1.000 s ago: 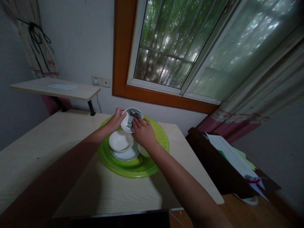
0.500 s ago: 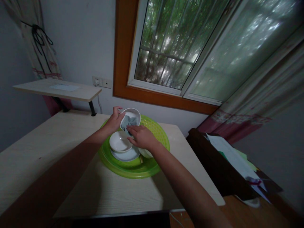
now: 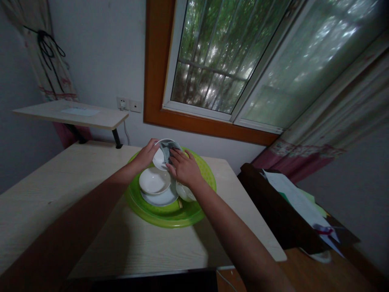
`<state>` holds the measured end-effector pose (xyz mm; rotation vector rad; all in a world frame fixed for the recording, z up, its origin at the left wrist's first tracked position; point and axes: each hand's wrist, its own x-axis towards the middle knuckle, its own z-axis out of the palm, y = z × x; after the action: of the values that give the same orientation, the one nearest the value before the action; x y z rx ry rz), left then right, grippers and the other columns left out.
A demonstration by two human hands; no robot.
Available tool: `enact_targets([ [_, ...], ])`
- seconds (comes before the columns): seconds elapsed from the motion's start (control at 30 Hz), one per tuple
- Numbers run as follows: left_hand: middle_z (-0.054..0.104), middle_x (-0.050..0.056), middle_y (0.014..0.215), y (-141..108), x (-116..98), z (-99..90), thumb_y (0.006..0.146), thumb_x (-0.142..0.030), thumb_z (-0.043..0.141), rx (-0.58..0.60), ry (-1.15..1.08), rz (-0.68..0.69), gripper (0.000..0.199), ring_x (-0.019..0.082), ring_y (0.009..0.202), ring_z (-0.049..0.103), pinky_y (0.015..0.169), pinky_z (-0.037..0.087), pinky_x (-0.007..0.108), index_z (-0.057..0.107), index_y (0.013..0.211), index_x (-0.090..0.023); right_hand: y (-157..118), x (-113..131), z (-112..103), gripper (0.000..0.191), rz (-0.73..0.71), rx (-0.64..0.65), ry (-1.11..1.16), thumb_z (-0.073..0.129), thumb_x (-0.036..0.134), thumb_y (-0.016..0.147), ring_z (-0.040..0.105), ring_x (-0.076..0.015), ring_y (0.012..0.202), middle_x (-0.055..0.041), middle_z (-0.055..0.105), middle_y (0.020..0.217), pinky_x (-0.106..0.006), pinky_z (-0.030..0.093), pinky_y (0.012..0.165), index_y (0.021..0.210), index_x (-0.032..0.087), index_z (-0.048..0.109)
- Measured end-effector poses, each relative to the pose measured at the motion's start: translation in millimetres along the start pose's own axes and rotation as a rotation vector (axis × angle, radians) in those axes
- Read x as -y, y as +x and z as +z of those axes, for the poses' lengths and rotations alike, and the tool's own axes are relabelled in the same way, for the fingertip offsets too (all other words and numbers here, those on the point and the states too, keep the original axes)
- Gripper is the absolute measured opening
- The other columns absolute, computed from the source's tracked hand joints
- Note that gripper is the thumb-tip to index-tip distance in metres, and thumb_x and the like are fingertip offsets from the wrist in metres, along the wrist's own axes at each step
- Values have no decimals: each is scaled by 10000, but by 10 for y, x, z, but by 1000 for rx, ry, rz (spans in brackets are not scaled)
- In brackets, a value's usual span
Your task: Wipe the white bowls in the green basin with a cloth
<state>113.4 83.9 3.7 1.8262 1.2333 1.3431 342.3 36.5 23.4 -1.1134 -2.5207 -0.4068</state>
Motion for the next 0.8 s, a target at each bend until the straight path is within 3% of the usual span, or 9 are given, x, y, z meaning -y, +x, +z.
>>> enact_targets([
  [0.13,714,102,1264,11,55,13,1053,-569,435,-10,-25,16,424,301,1196,664,1096,518,432,613,1255,-241,-8,19,13,442,-5,-29,-11,545,464,1197,484,-328,1609,-170,572,1698,-593,305,1350,1468,158,715],
  [0.4,649,75,1071,25,144,15,1034,-545,534,-148,-25,-92,474,278,941,659,883,522,409,511,1387,-228,-15,57,14,515,-64,42,-14,631,621,1136,655,-341,1366,-187,765,1428,-487,456,1119,1297,157,786],
  [0.53,632,68,1050,20,147,35,1045,-517,499,-136,-64,-101,507,260,910,637,875,514,405,449,1449,-214,-4,42,8,358,-154,105,-29,745,431,1106,696,-314,1209,-148,805,1314,-444,451,1042,1357,176,762],
  [0.63,635,71,1102,16,150,55,1036,-531,510,-120,-119,-108,550,256,944,640,894,521,407,428,1490,-232,4,27,13,244,-178,94,-51,699,256,1123,691,-299,1180,-113,812,1272,-432,440,1004,1345,188,773],
  [0.8,657,55,1035,18,147,48,987,-560,602,-27,-308,-273,777,250,809,646,724,521,369,316,1643,-258,13,3,3,218,-215,114,-72,627,223,1161,670,-281,1184,-114,810,1242,-422,422,995,1280,188,807],
])
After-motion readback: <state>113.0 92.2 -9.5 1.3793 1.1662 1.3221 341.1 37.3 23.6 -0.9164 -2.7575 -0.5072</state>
